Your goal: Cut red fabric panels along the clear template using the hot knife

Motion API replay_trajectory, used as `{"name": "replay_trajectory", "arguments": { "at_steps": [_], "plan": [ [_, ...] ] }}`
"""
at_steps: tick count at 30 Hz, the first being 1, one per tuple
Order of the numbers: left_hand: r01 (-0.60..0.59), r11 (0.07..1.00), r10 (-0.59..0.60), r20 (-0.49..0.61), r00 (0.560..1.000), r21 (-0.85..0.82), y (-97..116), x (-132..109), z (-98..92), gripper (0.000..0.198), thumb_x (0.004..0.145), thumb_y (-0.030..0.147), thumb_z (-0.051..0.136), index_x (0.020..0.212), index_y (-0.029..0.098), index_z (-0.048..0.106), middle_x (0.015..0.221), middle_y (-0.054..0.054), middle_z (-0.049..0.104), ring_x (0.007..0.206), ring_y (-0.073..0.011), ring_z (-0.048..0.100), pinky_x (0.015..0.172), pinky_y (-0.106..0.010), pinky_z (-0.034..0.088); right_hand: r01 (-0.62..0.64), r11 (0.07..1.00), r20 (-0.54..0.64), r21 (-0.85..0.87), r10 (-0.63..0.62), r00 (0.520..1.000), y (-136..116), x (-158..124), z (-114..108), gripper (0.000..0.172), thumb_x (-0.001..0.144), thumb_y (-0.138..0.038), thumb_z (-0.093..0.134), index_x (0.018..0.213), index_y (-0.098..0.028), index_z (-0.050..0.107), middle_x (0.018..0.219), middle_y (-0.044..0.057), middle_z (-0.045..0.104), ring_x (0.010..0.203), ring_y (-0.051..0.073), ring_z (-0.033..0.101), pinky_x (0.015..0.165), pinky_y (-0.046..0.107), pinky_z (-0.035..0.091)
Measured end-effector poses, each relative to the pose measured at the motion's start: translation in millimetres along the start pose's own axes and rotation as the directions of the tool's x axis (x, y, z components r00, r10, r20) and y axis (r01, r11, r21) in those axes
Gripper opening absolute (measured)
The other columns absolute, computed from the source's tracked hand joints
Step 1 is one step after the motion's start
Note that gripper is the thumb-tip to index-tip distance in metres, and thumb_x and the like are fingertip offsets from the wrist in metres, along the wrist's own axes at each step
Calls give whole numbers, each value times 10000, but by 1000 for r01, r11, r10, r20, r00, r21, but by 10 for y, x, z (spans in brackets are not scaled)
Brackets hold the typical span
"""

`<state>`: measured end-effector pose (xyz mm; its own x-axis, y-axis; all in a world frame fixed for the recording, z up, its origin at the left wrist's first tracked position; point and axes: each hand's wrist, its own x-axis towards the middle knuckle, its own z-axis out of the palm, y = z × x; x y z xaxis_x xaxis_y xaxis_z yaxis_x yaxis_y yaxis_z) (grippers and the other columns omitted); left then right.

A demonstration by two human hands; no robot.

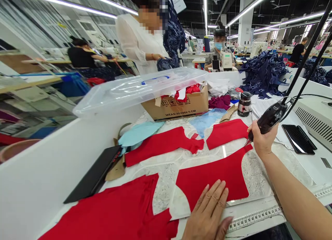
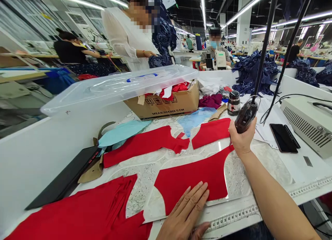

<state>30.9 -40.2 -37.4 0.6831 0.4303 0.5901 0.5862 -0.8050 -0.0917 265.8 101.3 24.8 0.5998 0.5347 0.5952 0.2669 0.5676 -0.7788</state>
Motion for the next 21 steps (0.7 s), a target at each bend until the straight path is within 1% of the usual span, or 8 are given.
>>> {"name": "replay_trajectory", "arguments": {
  "at_steps": [3,7,11,13,15,18,20,21],
  "plan": [
    [84,993,-86,26,996,78,-176,-81,-31,421,1068,247,375,1391,126,616,1400,-115,673,1327,-244,607,1106,-393,517,20,1000,-17,13,-20,1000,-24,4,-38,440,780,-438,763,986,-265,414,729,-76,541,585,140,558,601,304,494],
    [177,977,-194,159,968,117,-654,-111,-48,396,1013,166,408,1325,179,651,1320,-118,707,1230,-272,663,1060,-454,540,45,993,-23,-113,-48,999,-121,9,-66,407,773,-431,761,945,-264,431,696,-71,529,561,142,525,568,290,449],
    [445,895,-411,371,833,-8,-1129,46,-51,264,960,232,537,1166,185,695,1171,-139,708,1091,-313,672,958,-500,568,53,976,61,-210,-41,997,-198,41,-52,384,758,-422,738,963,-262,455,689,-63,543,577,170,558,565,304,450],
    [509,861,-463,415,783,1,-1251,142,-44,137,933,285,625,999,197,706,1026,-110,699,989,-305,661,876,-476,576,66,966,98,-249,-43,994,-208,68,-59,383,780,-424,717,1015,-256,465,757,-36,592,639,192,606,600,327,480],
    [551,834,-489,462,740,0,-1294,214,-39,123,899,292,687,814,204,678,895,-72,675,909,-279,641,813,-426,565,154,944,92,-291,-133,987,-218,82,-87,422,805,-435,707,1103,-240,480,926,36,646,819,240,664,696,384,531],
    [628,777,-510,539,671,-46,-1284,278,-68,204,863,267,728,700,197,627,818,-39,657,868,-238,620,794,-363,534,373,870,30,-323,-384,923,-284,16,-142,485,832,-431,706,1209,-222,484,1171,153,615,1134,332,626,887,511,541],
    [675,732,-506,585,634,-98,-1269,305,-121,211,863,266,728,704,188,613,799,-23,657,821,-204,614,774,-326,523,520,811,73,-267,-521,850,-366,-113,-147,393,853,-383,702,1166,-254,502,1117,139,626,1079,320,643,876,514,544],
    [695,708,-499,607,618,-126,-1265,318,-155,217,872,274,719,712,185,605,784,-15,655,784,-185,609,752,-305,518,592,783,153,-189,-572,806,-409,-199,-132,324,868,-337,689,1132,-274,512,1048,105,643,986,288,663,836,484,550]
  ]
}}
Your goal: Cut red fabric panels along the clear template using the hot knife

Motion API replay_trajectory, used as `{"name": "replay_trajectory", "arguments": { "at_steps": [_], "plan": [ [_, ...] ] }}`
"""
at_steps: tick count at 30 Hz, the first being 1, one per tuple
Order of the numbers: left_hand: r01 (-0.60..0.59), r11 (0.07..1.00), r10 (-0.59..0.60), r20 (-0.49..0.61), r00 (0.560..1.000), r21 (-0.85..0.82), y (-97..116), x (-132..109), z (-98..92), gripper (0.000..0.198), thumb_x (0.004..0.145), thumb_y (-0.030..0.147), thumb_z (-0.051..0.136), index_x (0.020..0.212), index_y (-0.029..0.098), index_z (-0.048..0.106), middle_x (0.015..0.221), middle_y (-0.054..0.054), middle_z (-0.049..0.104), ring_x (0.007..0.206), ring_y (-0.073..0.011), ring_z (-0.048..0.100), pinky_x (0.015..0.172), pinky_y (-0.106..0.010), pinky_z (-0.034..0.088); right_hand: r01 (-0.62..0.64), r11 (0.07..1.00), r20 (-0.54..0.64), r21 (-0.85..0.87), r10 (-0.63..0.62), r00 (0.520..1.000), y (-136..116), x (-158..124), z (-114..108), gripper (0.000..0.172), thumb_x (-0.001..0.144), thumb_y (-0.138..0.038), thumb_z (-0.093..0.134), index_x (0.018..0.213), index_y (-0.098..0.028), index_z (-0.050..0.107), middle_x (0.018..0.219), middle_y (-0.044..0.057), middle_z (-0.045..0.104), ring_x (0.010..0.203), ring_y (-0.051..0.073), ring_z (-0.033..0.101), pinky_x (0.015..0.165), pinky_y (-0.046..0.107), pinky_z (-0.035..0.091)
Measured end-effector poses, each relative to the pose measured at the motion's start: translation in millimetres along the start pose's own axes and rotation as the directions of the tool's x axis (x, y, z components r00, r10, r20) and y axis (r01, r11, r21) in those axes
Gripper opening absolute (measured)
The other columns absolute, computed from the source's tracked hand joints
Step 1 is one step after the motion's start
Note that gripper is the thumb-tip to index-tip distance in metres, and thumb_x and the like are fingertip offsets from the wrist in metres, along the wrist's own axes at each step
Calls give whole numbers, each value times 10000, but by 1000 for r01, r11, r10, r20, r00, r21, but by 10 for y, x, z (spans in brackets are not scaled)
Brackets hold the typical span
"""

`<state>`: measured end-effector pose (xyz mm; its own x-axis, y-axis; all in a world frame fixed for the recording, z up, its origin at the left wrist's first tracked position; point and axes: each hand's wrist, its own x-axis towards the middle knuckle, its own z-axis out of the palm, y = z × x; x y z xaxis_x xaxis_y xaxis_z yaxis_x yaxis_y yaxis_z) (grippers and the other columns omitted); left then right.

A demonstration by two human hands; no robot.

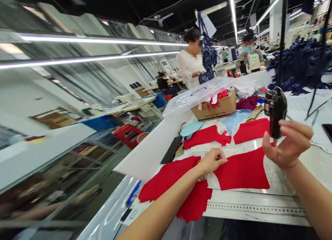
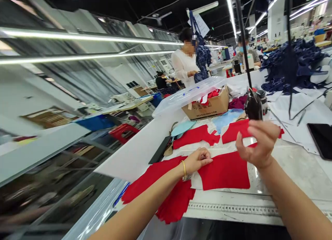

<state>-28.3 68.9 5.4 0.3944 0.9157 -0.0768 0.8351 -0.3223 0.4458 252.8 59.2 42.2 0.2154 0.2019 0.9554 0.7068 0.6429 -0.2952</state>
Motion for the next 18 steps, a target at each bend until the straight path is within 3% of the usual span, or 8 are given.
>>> {"name": "replay_trajectory", "arguments": {
  "at_steps": [2,4,7,9,12,15,18],
  "plan": [
    [11,997,-8,45,999,-73,27,-30,-70,249,898,309,696,718,181,581,734,6,634,700,-148,583,694,-267,504,112,973,226,200,-157,961,-169,-112,49,223,907,-217,614,1103,-285,534,960,52,679,856,229,669,768,414,548],
    [17,992,-8,72,997,-121,50,-58,-147,306,917,370,679,713,182,549,674,28,587,632,-126,537,635,-243,479,107,935,483,338,-270,833,-265,-251,140,259,918,-107,522,1122,-260,572,975,49,727,876,215,673,762,378,539],
    [12,989,1,88,996,-145,78,-113,-270,374,933,447,661,707,191,508,606,57,506,564,-108,466,563,-223,429,61,946,745,319,-290,601,-184,-479,288,331,898,-52,493,1138,-221,645,995,79,769,960,234,672,804,378,533],
    [2,991,9,85,996,-131,83,-172,-362,370,939,440,657,714,194,497,603,62,494,555,-106,455,551,-220,415,51,959,807,280,-264,529,-21,-604,353,296,889,-59,524,1093,-206,680,941,81,779,903,240,675,753,373,529],
    [-5,998,7,39,999,-63,44,-301,-516,301,925,358,677,734,195,511,656,49,544,601,-119,498,583,-224,424,45,961,819,273,-257,513,201,-697,389,146,920,-140,578,869,-213,694,817,62,756,765,223,641,675,352,518],
    [16,998,-13,-52,999,63,-58,-463,-684,188,887,249,693,771,199,554,735,26,612,682,-146,560,648,-241,445,17,939,773,343,-293,562,257,-678,399,192,967,-239,581,809,-231,691,719,47,712,693,210,609,625,336,508],
    [62,973,-21,-185,982,220,-193,-665,-866,92,861,133,656,837,207,606,822,-12,663,831,-200,614,813,-311,477,14,924,706,383,-303,640,129,-585,416,239,1000,-326,562,828,-244,706,690,46,686,677,213,600,596,343,489]
  ]
}}
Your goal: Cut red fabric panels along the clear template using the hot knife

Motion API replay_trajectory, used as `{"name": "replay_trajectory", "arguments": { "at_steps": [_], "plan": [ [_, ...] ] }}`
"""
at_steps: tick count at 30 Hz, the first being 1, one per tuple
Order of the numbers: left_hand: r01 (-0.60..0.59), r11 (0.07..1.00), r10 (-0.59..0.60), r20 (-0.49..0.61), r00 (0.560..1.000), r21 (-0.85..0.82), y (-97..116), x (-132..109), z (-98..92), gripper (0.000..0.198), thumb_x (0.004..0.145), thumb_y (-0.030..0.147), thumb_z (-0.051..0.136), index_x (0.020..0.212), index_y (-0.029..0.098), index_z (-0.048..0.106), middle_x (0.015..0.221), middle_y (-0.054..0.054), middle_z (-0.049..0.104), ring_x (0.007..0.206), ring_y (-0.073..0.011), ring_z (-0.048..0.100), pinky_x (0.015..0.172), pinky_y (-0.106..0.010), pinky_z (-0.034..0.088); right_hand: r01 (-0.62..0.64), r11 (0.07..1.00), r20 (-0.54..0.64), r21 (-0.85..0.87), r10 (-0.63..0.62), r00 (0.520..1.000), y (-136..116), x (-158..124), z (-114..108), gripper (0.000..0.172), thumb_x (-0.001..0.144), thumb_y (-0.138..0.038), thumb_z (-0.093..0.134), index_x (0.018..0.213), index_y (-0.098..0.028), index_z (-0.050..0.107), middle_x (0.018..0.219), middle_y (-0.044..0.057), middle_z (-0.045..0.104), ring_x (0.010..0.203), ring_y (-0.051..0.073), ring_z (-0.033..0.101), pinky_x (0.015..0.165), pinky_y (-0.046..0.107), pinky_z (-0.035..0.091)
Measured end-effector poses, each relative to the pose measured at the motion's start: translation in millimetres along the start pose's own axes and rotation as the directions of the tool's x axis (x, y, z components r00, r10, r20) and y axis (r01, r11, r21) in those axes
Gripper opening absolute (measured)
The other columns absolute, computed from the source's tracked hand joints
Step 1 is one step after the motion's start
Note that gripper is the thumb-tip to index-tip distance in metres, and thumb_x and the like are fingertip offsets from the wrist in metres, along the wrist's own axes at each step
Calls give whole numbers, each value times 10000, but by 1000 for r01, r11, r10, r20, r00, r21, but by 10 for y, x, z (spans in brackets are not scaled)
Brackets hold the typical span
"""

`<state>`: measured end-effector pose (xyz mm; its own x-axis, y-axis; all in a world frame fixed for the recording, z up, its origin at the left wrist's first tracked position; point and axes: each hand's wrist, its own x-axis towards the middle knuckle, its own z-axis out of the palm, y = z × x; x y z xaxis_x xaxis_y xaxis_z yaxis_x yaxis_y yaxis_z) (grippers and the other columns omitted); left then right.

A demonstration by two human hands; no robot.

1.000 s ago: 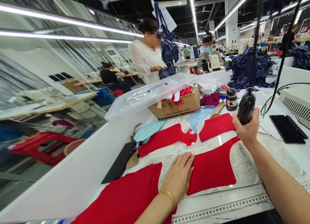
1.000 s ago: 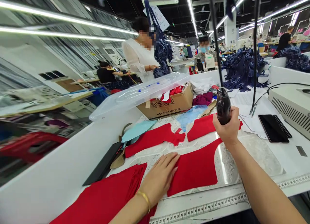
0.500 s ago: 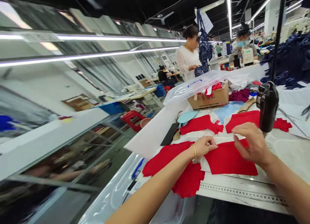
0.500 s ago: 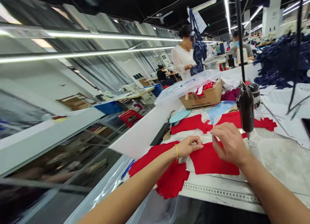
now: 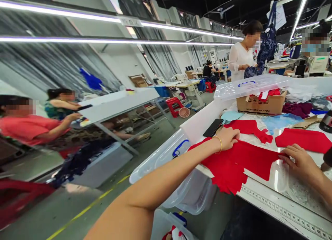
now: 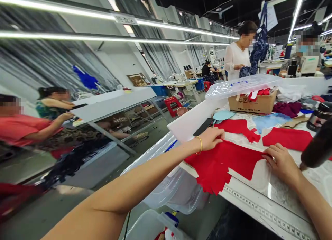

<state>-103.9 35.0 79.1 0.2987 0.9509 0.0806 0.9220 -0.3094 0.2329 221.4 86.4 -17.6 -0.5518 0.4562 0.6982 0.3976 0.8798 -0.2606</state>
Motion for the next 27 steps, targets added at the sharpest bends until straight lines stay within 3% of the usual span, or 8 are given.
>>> {"name": "replay_trajectory", "arguments": {
  "at_steps": [3,6,9,13,16,19,24,27],
  "plan": [
    [39,987,-15,-153,988,158,-204,-231,-187,163,885,61,563,906,204,638,926,-71,686,1021,-261,608,998,-426,435,27,999,-166,-45,-34,985,-264,184,-3,193,995,-327,592,872,-254,722,707,34,680,705,213,596,647,359,487],
    [105,954,-25,-274,962,282,-428,-549,-309,245,935,41,457,922,189,651,993,-124,684,1100,-293,581,1070,-507,386,73,992,-281,-104,-100,954,-645,359,95,81,956,-232,660,944,-266,733,738,22,692,755,212,602,704,357,473],
    [165,914,-33,-337,941,372,-648,-912,-271,285,952,38,419,896,190,654,964,-134,678,1045,-300,585,1039,-526,410,171,977,-252,-125,-198,947,-1025,439,314,150,949,-135,646,991,-260,718,757,12,707,784,201,593,742,345,453],
    [181,875,-22,-336,941,449,-866,-1334,-8,295,914,-1,455,823,214,635,863,-91,665,920,-266,603,995,-480,461,241,960,-93,-145,-255,962,-1334,395,638,204,943,-68,593,955,-237,707,764,8,709,811,199,588,814,350,436],
    [179,862,-21,-320,947,474,-957,-1532,199,276,874,-22,504,811,217,626,858,-82,671,908,-262,618,985,-467,485,254,960,-26,-114,-258,966,-1416,324,761,201,918,-51,603,899,-227,699,765,4,705,803,198,584,840,349,433],
    [175,863,-21,-311,950,474,-1001,-1633,322,265,845,-26,539,851,221,636,930,-79,690,964,-260,631,1030,-471,480,254,964,14,-81,-254,967,-1444,263,737,175,925,-77,617,881,-227,696,790,8,711,818,200,592,846,349,433],
    [202,866,-44,-332,942,457,-1051,-1701,344,299,809,-39,542,890,220,667,1020,-96,705,1039,-277,633,1068,-508,463,254,967,110,-13,-251,962,-1370,132,493,156,988,-176,573,908,-217,699,824,36,708,843,208,603,788,343,458],
    [232,862,-63,-359,931,451,-1071,-1683,298,317,795,-37,535,922,207,694,1050,-127,706,1056,-306,621,1025,-536,484,260,964,82,-52,-255,963,-1173,19,290,242,1035,-214,493,906,-207,698,808,49,706,822,205,612,740,338,473]
  ]
}}
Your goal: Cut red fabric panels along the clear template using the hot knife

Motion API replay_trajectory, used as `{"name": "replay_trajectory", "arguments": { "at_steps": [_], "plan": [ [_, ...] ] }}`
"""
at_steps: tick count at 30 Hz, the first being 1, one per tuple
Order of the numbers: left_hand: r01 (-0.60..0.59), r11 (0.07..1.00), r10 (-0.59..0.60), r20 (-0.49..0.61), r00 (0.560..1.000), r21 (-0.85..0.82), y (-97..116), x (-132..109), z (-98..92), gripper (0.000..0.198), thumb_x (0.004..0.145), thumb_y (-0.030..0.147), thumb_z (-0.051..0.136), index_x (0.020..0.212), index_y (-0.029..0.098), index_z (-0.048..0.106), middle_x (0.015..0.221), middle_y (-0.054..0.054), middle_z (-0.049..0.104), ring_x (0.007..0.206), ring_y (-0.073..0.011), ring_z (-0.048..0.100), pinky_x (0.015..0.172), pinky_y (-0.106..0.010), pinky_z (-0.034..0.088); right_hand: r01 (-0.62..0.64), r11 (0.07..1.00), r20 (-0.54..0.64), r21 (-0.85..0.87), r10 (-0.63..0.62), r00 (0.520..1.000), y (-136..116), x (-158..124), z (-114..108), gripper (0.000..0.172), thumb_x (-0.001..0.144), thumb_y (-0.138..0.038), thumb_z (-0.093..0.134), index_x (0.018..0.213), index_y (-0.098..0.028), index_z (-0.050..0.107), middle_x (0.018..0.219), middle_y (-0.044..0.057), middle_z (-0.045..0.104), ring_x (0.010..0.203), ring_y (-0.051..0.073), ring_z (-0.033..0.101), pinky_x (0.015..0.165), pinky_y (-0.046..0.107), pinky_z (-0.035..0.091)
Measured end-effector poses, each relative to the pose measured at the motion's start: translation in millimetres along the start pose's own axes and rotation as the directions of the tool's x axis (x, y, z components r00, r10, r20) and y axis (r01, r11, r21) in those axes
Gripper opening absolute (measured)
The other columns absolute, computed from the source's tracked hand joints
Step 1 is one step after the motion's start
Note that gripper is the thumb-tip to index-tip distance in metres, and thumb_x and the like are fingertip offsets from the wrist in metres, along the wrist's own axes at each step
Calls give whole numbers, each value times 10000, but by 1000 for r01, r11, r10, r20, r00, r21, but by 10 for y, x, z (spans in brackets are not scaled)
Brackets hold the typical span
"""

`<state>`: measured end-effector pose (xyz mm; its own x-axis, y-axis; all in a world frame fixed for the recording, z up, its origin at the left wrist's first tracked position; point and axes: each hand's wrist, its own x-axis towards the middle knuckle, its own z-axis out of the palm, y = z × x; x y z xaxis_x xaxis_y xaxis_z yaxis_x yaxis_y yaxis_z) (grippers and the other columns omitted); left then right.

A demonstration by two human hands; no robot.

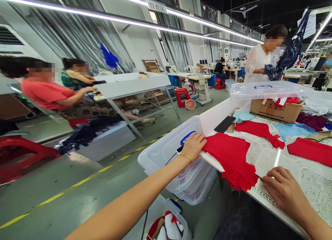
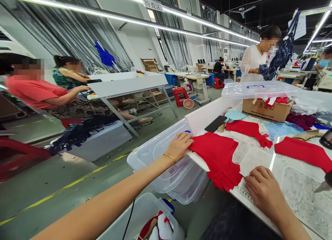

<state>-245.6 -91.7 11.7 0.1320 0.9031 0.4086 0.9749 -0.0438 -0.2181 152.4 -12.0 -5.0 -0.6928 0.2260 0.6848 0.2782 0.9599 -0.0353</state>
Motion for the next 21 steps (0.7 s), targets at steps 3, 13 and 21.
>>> {"name": "replay_trajectory", "arguments": {
  "at_steps": [3,13,21],
  "plan": [
    [-7,1000,7,-13,1000,-9,53,124,-10,333,799,-19,528,970,200,712,1062,-136,700,1057,-312,609,969,-527,511,-25,997,-34,-70,23,999,254,-202,-187,267,1047,-257,479,917,-205,707,827,64,716,826,204,627,731,330,496],
    [-481,866,476,-69,877,-137,1377,1150,211,223,913,84,564,1053,189,703,1039,-98,703,1022,-244,625,895,-384,539,-308,950,-22,-47,307,952,397,-624,-371,235,998,-151,515,866,-195,704,833,69,707,826,197,611,718,322,531],
    [-570,818,569,-33,822,-85,2531,1997,664,292,1017,352,663,1250,175,644,1253,-92,661,1072,-239,676,911,-443,593,-398,916,-146,49,400,905,369,-681,-288,171,932,-72,579,865,-191,683,830,60,685,839,204,572,722,330,519]
  ]
}}
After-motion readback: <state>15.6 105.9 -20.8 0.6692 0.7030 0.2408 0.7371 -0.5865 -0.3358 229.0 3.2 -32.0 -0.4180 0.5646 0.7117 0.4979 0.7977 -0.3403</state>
